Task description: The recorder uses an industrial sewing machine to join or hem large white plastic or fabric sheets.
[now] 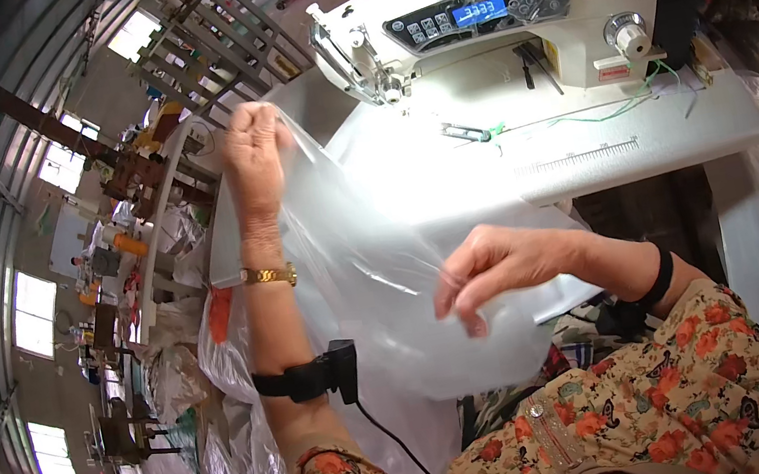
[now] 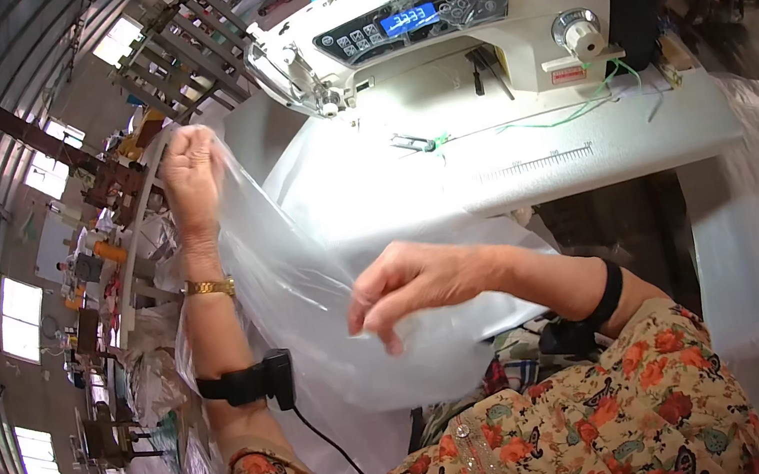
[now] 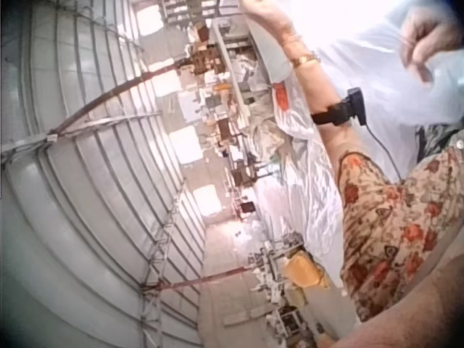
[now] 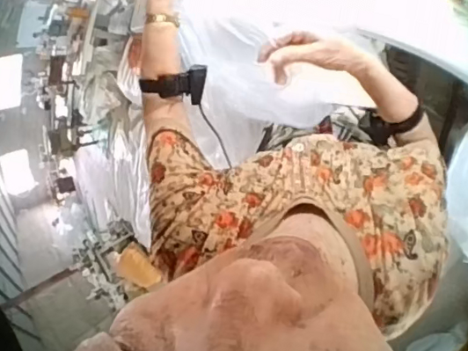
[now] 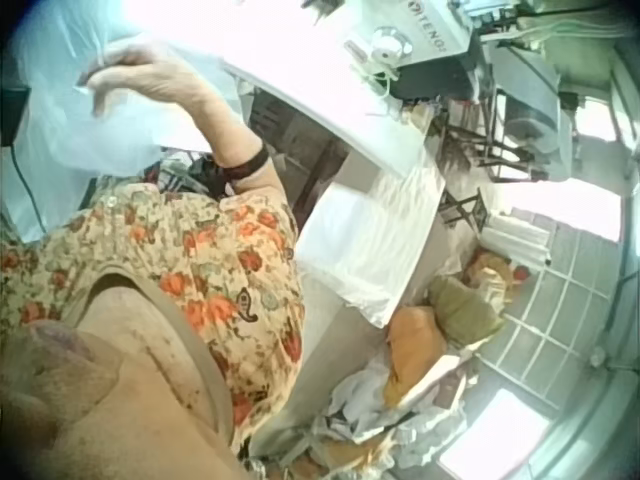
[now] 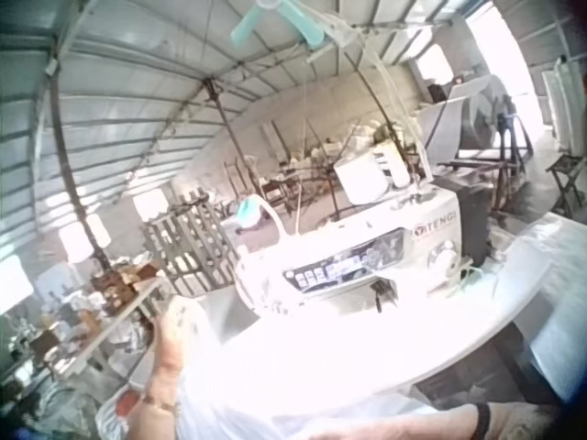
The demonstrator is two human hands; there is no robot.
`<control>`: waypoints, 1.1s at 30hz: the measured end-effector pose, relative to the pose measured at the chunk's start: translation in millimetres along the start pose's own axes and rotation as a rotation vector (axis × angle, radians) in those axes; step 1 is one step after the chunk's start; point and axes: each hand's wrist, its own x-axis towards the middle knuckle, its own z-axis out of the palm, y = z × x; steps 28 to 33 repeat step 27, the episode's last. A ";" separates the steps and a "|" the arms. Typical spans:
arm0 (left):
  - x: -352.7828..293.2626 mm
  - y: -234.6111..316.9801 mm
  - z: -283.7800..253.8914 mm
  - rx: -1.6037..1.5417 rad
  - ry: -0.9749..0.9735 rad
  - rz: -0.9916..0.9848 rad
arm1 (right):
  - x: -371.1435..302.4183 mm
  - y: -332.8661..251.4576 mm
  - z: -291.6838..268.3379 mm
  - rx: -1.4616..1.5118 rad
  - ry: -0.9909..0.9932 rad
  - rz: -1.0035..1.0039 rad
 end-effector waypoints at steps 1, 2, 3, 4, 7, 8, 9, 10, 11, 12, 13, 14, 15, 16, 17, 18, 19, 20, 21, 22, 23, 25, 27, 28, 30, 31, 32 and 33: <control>0.1 -25.6 8.3 -0.045 -0.010 -0.013 | -2.0 -0.8 -6.5 0.163 0.004 0.019; 0.7 -41.2 14.4 -0.088 -0.019 -0.025 | 1.7 6.5 -15.9 -0.165 0.215 -0.030; -1.6 -43.0 37.1 -0.176 -0.047 -0.049 | 2.0 15.4 -30.1 -0.382 0.376 0.076; -5.5 -64.5 44.4 -0.210 -0.072 -0.116 | 5.4 39.5 -43.2 -0.711 0.384 -0.073; -26.5 -86.6 86.4 -0.433 -0.220 -0.308 | 7.1 62.1 -63.2 -1.198 0.427 -0.257; -33.4 -85.5 99.5 -0.414 -0.226 -0.338 | 5.3 64.2 -64.4 -1.351 0.479 -0.274; -39.1 -83.7 105.4 -0.394 -0.227 -0.367 | 6.2 63.4 -63.1 -1.355 0.477 -0.273; -38.8 -92.0 107.7 -0.397 -0.226 -0.367 | 8.8 62.6 -60.8 -1.309 0.439 -0.211; -39.4 -104.8 109.9 -0.176 -0.211 -0.218 | 10.7 62.4 -59.6 -1.261 0.400 -0.149; -39.4 -108.7 109.9 0.044 -0.197 -0.071 | 12.4 64.8 -60.4 -1.266 0.426 -0.221; -40.5 -112.4 109.3 0.043 -0.199 -0.076 | 10.7 65.6 -60.0 -1.263 0.424 -0.217; -42.8 -115.9 108.3 0.051 -0.160 -0.104 | 7.9 65.2 -58.5 -1.331 0.358 -0.223; -41.8 -115.0 109.1 0.056 -0.121 -0.127 | 4.3 65.4 -60.1 -1.402 0.293 -0.227; -42.2 -114.3 107.2 0.087 -0.129 -0.185 | -1.3 69.9 -59.1 -1.401 0.293 -0.221; -43.3 -113.0 108.4 0.083 -0.133 -0.189 | -9.3 77.3 -54.8 -1.412 0.274 -0.299; -44.4 -111.2 108.3 0.063 -0.150 -0.166 | -16.3 82.2 -49.6 -1.420 0.252 -0.382; -48.0 -108.6 107.6 0.042 -0.168 -0.148 | -23.4 78.5 -41.1 -1.414 0.250 -0.376; -51.8 -106.2 105.8 0.040 -0.172 -0.156 | -32.1 71.5 -31.8 -1.332 0.221 -0.364; -54.9 -101.3 103.5 0.050 -0.211 -0.217 | -40.3 67.9 -23.6 -1.251 0.194 -0.350; -58.8 -97.1 102.5 0.060 -0.251 -0.277 | -48.0 71.0 -17.5 -1.213 0.161 -0.247; -64.5 -93.8 104.9 0.057 -0.257 -0.284 | -56.0 72.7 -12.0 -1.207 0.161 -0.239; -73.9 -87.7 113.2 -0.350 -0.248 -0.358 | -70.6 74.7 -5.1 -1.101 0.103 -0.187; -83.3 -82.8 117.6 -0.366 -0.313 -0.342 | -85.0 77.2 0.6 -1.097 0.001 -0.123; -83.3 -82.8 117.6 -0.366 -0.313 -0.342 | -85.0 77.2 0.6 -1.097 0.001 -0.123; -83.3 -82.8 117.6 -0.366 -0.313 -0.342 | -85.0 77.2 0.6 -1.097 0.001 -0.123; -83.3 -82.8 117.6 -0.366 -0.313 -0.342 | -85.0 77.2 0.6 -1.097 0.001 -0.123; -83.3 -82.8 117.6 -0.366 -0.313 -0.342 | -85.0 77.2 0.6 -1.097 0.001 -0.123; -83.3 -82.8 117.6 -0.366 -0.313 -0.342 | -85.0 77.2 0.6 -1.097 0.001 -0.123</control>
